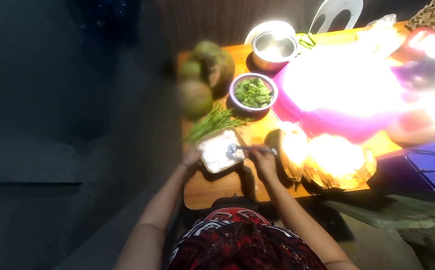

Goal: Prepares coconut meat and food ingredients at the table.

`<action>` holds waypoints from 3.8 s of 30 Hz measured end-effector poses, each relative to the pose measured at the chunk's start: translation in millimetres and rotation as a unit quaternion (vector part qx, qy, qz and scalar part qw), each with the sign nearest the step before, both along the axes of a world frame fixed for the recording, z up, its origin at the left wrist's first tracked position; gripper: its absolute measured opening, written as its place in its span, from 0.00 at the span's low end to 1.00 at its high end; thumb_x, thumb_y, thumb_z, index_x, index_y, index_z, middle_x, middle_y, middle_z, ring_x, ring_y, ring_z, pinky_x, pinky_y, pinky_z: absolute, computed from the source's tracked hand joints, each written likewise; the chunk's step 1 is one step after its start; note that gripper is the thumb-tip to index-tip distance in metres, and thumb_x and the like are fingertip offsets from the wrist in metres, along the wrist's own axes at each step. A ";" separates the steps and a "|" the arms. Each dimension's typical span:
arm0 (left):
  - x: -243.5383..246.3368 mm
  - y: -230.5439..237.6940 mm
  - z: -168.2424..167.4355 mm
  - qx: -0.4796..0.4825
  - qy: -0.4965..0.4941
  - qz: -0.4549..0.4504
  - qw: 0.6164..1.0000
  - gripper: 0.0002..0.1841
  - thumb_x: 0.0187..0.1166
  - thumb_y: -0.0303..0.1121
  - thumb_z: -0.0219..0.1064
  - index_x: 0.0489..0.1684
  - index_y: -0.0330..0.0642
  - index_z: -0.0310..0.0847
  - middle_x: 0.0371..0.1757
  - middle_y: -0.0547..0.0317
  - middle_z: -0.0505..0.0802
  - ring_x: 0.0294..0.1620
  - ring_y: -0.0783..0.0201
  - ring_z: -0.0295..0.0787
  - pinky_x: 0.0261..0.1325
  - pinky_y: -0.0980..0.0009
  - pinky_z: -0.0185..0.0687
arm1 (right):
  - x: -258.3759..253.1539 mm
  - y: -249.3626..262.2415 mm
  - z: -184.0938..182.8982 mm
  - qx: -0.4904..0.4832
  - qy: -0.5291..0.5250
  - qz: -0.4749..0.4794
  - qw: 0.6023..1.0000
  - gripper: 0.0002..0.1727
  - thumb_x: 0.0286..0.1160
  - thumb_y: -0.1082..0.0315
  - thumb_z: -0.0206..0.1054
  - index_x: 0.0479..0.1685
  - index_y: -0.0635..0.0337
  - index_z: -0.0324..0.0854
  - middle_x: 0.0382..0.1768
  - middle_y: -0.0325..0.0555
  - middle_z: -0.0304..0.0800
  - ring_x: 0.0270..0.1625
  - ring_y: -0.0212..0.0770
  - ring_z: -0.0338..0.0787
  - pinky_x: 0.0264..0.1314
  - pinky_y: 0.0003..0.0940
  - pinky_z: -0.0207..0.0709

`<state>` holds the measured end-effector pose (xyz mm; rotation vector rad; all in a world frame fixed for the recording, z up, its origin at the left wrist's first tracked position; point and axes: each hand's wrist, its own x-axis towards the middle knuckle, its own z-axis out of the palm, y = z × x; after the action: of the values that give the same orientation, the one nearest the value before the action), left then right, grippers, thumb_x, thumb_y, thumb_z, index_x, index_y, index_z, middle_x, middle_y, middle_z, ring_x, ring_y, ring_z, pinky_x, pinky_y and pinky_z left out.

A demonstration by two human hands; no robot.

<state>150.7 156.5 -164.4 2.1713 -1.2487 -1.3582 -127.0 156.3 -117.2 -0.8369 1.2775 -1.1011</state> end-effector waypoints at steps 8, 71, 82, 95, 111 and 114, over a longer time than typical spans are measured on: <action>-3.5 19.6 33.3 -0.062 0.008 0.090 0.994 0.37 0.86 0.41 0.63 0.93 0.43 0.50 0.65 0.38 0.87 0.54 0.45 0.91 0.58 0.45 0.87 | -3.2 25.7 3.2 -0.296 0.150 0.061 0.941 0.16 0.86 0.71 0.60 0.66 0.71 0.76 0.63 0.52 0.89 0.63 0.36 0.90 0.70 0.33 0.84; -51.2 66.1 0.3 -0.061 0.191 0.184 0.962 0.31 0.87 0.31 0.65 0.88 0.38 0.58 0.75 0.34 0.80 0.60 0.46 0.90 0.61 0.52 0.88 | 6.9 -27.4 -20.3 -0.207 0.343 0.252 0.881 0.16 0.89 0.71 0.58 0.67 0.71 0.80 0.59 0.64 0.91 0.60 0.57 0.93 0.69 0.55 0.82; -58.2 69.0 -2.9 -0.057 0.185 0.180 0.964 0.31 0.91 0.33 0.59 0.91 0.44 0.53 0.80 0.38 0.76 0.63 0.48 0.88 0.63 0.52 0.86 | 27.9 -13.2 -7.1 -0.234 0.276 0.379 0.852 0.16 0.88 0.72 0.58 0.65 0.71 0.82 0.60 0.61 0.91 0.63 0.51 0.92 0.74 0.49 0.81; -65.8 72.1 -2.4 -0.063 0.148 0.173 0.972 0.29 0.93 0.34 0.55 0.91 0.40 0.51 0.77 0.33 0.78 0.61 0.43 0.89 0.62 0.49 0.87 | 18.3 -61.6 -11.9 -0.234 0.329 0.207 0.891 0.16 0.88 0.71 0.59 0.65 0.71 0.81 0.58 0.63 0.92 0.60 0.54 0.93 0.69 0.51 0.82; -58.2 70.7 -4.5 -0.048 0.155 0.163 0.973 0.32 0.92 0.35 0.58 0.93 0.43 0.49 0.76 0.34 0.79 0.62 0.44 0.89 0.63 0.50 0.86 | -2.5 8.6 9.4 -0.311 0.128 0.029 0.941 0.13 0.81 0.75 0.62 0.59 0.75 0.79 0.58 0.54 0.92 0.58 0.38 0.94 0.65 0.36 0.87; -56.6 71.6 -4.8 -0.052 0.161 0.162 0.972 0.31 0.92 0.36 0.58 0.93 0.44 0.50 0.77 0.35 0.78 0.63 0.45 0.88 0.63 0.50 0.85 | -7.8 47.7 -28.6 -0.429 0.301 0.130 0.842 0.19 0.83 0.72 0.62 0.65 0.77 0.83 0.70 0.68 0.86 0.71 0.55 0.89 0.76 0.46 0.82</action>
<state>94.1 228.1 -169.2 1.8841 -0.7862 -1.3983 -134.8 204.0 -145.8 -2.1050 1.0668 -1.2284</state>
